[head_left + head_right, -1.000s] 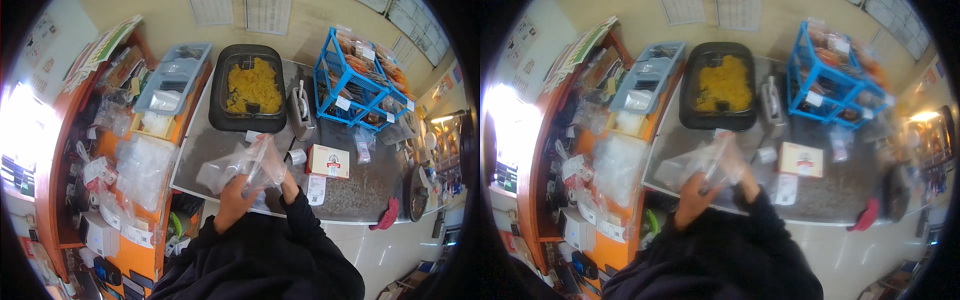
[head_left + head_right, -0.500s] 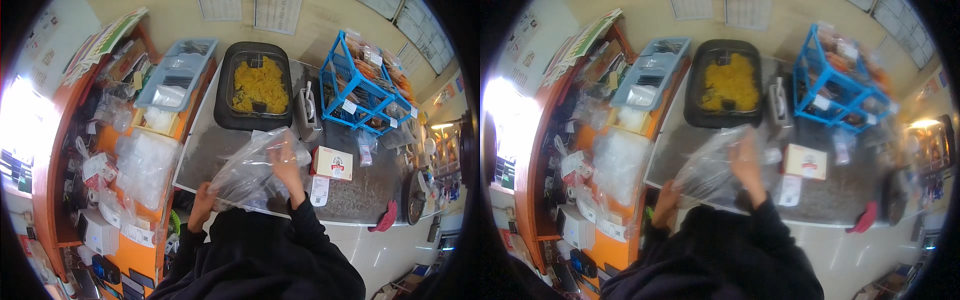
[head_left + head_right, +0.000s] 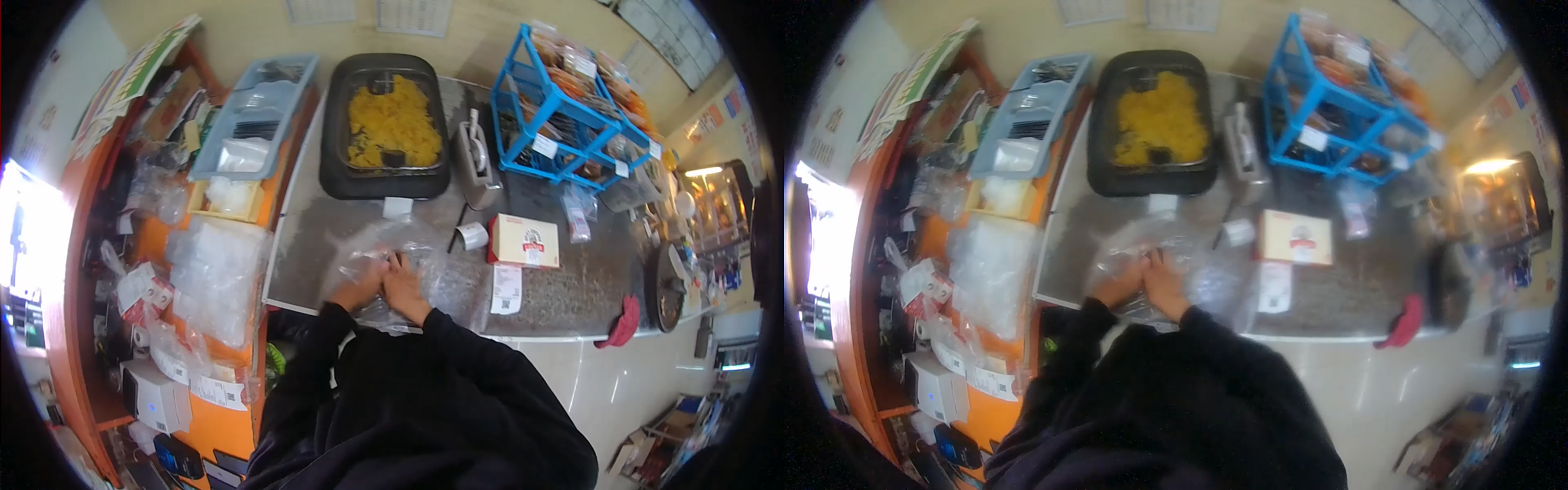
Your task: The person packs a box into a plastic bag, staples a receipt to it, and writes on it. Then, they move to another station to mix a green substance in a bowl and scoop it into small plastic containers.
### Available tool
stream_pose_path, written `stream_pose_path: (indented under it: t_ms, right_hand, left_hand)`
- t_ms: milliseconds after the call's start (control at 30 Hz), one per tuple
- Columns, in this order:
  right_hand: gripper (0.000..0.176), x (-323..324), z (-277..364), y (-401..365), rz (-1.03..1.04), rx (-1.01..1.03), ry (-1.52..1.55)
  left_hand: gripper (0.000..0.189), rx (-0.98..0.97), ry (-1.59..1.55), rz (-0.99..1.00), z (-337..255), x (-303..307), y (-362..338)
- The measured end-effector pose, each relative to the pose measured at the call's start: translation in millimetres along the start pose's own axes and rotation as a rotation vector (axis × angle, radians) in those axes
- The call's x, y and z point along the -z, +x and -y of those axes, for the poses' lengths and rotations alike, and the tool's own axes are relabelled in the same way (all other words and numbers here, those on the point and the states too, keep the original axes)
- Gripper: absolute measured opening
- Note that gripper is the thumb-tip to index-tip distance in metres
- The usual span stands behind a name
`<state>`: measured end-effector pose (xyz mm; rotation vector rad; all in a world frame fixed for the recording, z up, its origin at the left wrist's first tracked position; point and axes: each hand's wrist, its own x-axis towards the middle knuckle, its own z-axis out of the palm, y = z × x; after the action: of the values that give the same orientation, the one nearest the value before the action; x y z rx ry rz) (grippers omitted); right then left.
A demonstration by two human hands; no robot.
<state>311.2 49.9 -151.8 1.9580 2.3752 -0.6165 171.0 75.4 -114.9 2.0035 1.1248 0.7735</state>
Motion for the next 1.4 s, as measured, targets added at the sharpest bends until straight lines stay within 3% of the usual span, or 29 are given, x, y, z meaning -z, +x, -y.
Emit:
stream_pose_path:
  t_ms: [67,167,200,233,300,367,400,433,500,567,633,700,767,833,1000,1100,1200,1267,1300,1333,1400]
  right_hand:
    - [0.068,3.3,-22.1,-19.6,0.033,0.011,0.019]
    - [0.081,7.1,-44.9,-56.1,-0.145,0.123,-0.086]
    - [0.097,-2.8,-50.1,-56.0,-0.118,0.108,-0.187]
    - [0.087,12.9,-50.6,-51.5,0.012,0.127,-0.169]
    - [0.069,45.1,-51.0,-42.9,0.276,0.153,-0.12]
    - [0.074,77.9,-50.3,-41.8,0.32,0.26,0.182]
    - [0.081,96.1,-52.3,-41.9,0.337,0.349,0.377]
    - [0.095,120.4,-58.1,-46.1,0.305,0.505,0.668]
    - [0.088,212.5,-69.6,-66.4,0.474,0.3,1.06]
    - [0.101,237.3,-128.4,-61.3,0.084,0.444,0.546]
    - [0.116,238.1,-178.9,-64.8,0.019,0.057,0.013]
    - [0.14,183.7,-232.7,-57.8,0.077,-0.191,-0.612]
    - [0.139,156.9,-283.4,-38.9,0.073,-0.124,-0.445]
    - [0.137,159.0,-289.3,-28.8,0.029,-0.14,-0.34]
    - [0.125,179.4,-316.2,-17.4,-0.283,-0.278,-0.333]
    - [0.119,212.6,-287.7,-28.5,-0.478,-0.293,-0.51]
    - [0.119,301.0,-162.5,-75.1,-0.314,-0.162,-0.329]
    - [0.117,320.2,-108.9,-92.0,-0.353,0.101,-0.238]
    - [0.118,319.9,-85.1,-93.8,-0.333,0.268,-0.052]
    - [0.119,319.6,-61.3,-95.6,-0.282,0.431,0.133]
    - [0.12,292.3,-19.0,-88.3,-0.22,0.69,0.196]
  left_hand:
    - [0.052,-0.107,0.376,-0.086,41.4,39.8,3.7]
    - [0.06,0.136,0.165,-0.005,31.7,64.9,-8.7]
    - [0.063,0.257,0.07,0.058,24.7,66.6,-17.5]
    - [0.066,0.371,-0.021,0.106,19.6,68.8,-20.8]
    - [0.073,0.405,0.15,0.249,14.3,62.5,-19.2]
    - [0.082,0.225,0.666,0.438,18.9,30.2,-4.8]
    - [0.079,0.304,0.285,0.314,52.1,5.8,-20.9]
    - [0.08,0.275,0.303,0.285,61.7,-2.8,-29.0]
    - [0.082,0.217,0.339,0.222,69.2,-14.4,-36.0]
    - [0.072,0.271,0.323,0.254,39.9,-8.1,-31.3]
    - [0.063,0.371,0.205,0.187,45.1,-14.3,-37.1]
    - [0.054,0.506,-0.017,0.005,90.6,-40.5,-52.3]
    - [0.062,0.623,-0.177,-0.091,64.5,-27.6,-48.8]
    - [0.063,0.594,-0.161,-0.129,58.8,-28.0,-44.4]
    - [0.059,0.332,0.1,-0.146,36.7,-22.6,-26.7]
    - [0.061,0.302,0.216,-0.169,34.6,-27.7,-19.1]
    - [0.069,0.704,-0.612,-0.188,-5.7,-8.9,-7.6]
    - [0.065,0.795,-0.756,-0.312,-43.8,2.3,-0.5]
    - [0.063,0.833,-0.831,-0.374,-52.7,4.7,2.6]
    - [0.06,0.724,-0.943,-0.345,-44.8,2.0,-1.1]
    - [0.058,0.541,-1.15,-0.326,-28.3,-9.3,-15.5]
